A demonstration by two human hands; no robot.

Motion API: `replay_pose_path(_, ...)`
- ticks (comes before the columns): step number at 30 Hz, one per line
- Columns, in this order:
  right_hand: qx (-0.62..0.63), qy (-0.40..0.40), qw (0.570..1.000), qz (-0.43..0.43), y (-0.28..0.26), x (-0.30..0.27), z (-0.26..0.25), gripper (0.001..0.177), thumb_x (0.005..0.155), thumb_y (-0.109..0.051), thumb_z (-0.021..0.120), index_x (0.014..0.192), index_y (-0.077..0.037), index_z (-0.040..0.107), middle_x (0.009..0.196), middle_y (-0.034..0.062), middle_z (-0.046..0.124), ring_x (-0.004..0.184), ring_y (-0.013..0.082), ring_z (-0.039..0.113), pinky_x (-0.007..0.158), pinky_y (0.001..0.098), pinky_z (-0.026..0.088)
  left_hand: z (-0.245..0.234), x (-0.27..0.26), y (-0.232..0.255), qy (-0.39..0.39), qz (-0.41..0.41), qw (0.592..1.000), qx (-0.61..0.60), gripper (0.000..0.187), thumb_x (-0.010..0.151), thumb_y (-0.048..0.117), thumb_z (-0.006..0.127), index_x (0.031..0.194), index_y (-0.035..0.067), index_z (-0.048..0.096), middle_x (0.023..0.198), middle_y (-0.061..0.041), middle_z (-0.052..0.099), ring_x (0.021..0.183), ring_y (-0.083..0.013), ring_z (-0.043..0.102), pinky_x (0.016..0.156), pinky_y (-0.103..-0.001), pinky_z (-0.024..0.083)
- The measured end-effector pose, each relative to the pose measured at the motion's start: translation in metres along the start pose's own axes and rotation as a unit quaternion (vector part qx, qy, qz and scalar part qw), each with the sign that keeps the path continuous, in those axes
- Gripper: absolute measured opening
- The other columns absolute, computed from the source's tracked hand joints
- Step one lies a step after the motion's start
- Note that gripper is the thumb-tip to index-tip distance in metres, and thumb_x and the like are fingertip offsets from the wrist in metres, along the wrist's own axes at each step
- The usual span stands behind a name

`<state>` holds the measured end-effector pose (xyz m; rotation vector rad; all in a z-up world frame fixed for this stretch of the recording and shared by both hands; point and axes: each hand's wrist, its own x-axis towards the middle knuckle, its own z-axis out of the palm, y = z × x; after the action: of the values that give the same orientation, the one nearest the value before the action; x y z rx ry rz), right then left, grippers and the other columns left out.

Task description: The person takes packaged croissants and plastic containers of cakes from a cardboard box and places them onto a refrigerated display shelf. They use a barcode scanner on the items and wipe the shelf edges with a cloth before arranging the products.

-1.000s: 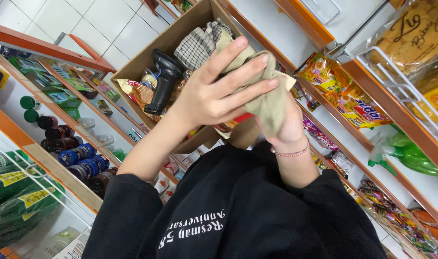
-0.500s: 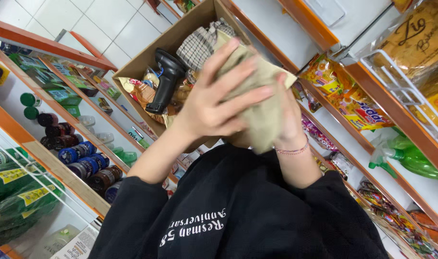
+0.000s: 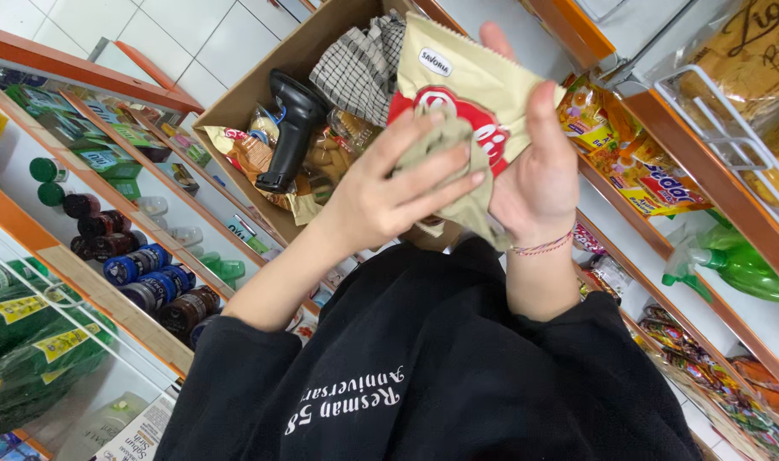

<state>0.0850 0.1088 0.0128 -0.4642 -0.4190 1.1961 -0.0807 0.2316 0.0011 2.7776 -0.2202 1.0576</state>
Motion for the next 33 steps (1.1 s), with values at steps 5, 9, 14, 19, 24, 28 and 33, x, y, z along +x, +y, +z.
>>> replay_pose_path(5, -0.046, -0.028, 0.997, -0.047, -0.018, 0.009, 0.01, 0.062, 0.117, -0.048, 0.045, 0.166, -0.011, 0.03, 0.158, 0.011, 0.043, 0.145, 0.0267, 0.044, 0.127, 0.0456, 0.034, 0.008, -0.031, 0.005, -0.019, 0.005, 1.0, -0.023, 0.046, 0.092, 0.004, 0.077, 0.136, 0.017, 0.073, 0.144, 0.0, 0.053, 0.146, -0.0319, 0.041, 0.118, -0.052, 0.045)
replay_pose_path(9, 0.141, 0.149, 0.976, -0.074, -0.032, 0.015, 0.026, 0.063, 0.107, -0.043, 0.032, 0.161, -0.01, 0.032, 0.163, 0.0167, 0.042, 0.148, 0.0374, 0.046, 0.125, 0.0556, 0.034, 0.021, -0.065, 0.007, -0.017, -0.001, 1.0, -0.005, 0.044, 0.091, 0.007, 0.078, 0.134, 0.017, 0.074, 0.146, 0.002, 0.053, 0.146, -0.033, 0.04, 0.117, -0.055, 0.048)
replay_pose_path(14, 0.133, 0.143, 0.971, -0.137, -0.047, 0.015, 0.021, 0.06, 0.107, -0.046, 0.031, 0.159, -0.017, 0.039, 0.158, 0.0113, 0.045, 0.143, 0.0325, 0.048, 0.122, 0.0547, 0.035, 0.042, -0.099, 0.0, -0.024, -0.117, 0.993, 0.007, 0.048, 0.087, -0.001, 0.073, 0.132, 0.013, 0.072, 0.149, -0.006, 0.051, 0.147, -0.0372, 0.041, 0.119, -0.054, 0.043)
replay_pose_path(19, 0.145, 0.111, 0.967, -0.179, -0.046, 0.009, -0.001, 0.05, 0.115, -0.045, 0.031, 0.155, -0.016, 0.042, 0.15, 0.0086, 0.051, 0.132, 0.026, 0.05, 0.117, 0.0481, 0.036, 0.035, -0.098, 0.012, 0.161, -0.453, 0.814, -0.327, 0.052, 0.096, -0.005, 0.058, 0.146, 0.008, 0.059, 0.159, -0.014, 0.049, 0.149, -0.0311, 0.049, 0.124, -0.054, 0.039)
replay_pose_path(24, 0.116, 0.064, 0.985, -0.111, -0.014, 0.013, -0.023, 0.049, 0.119, -0.043, 0.04, 0.153, -0.008, 0.047, 0.149, 0.008, 0.054, 0.136, 0.0231, 0.053, 0.122, 0.0429, 0.038, 0.04, -0.065, 0.045, 0.306, -0.472, 0.535, -0.631, 0.066, 0.09, -0.002, 0.073, 0.149, 0.011, 0.046, 0.147, -0.016, 0.051, 0.135, -0.0296, 0.054, 0.112, -0.047, 0.047)
replay_pose_path(28, -0.009, 0.071, 0.993, -0.094, 0.009, 0.016, -0.027, 0.045, 0.115, -0.029, 0.054, 0.155, -0.009, 0.048, 0.153, 0.0071, 0.056, 0.143, 0.0229, 0.052, 0.125, 0.0437, 0.038, 0.027, -0.051, 0.041, 0.248, -0.495, 0.675, -0.488, 0.062, 0.092, 0.002, 0.083, 0.147, 0.001, 0.054, 0.131, -0.02, 0.063, 0.116, -0.0284, 0.064, 0.109, -0.043, 0.054)
replay_pose_path(33, -0.002, 0.012, 0.998, -0.065, 0.01, 0.008, -0.029, 0.053, 0.111, -0.038, 0.059, 0.148, -0.001, 0.05, 0.144, 0.0106, 0.062, 0.139, 0.0252, 0.055, 0.125, 0.0438, 0.041, -0.014, -0.037, 0.015, 0.191, -0.244, 0.915, -0.257, 0.052, 0.086, 0.012, 0.082, 0.135, 0.016, 0.063, 0.138, -0.014, 0.055, 0.134, -0.0296, 0.057, 0.114, -0.041, 0.051)
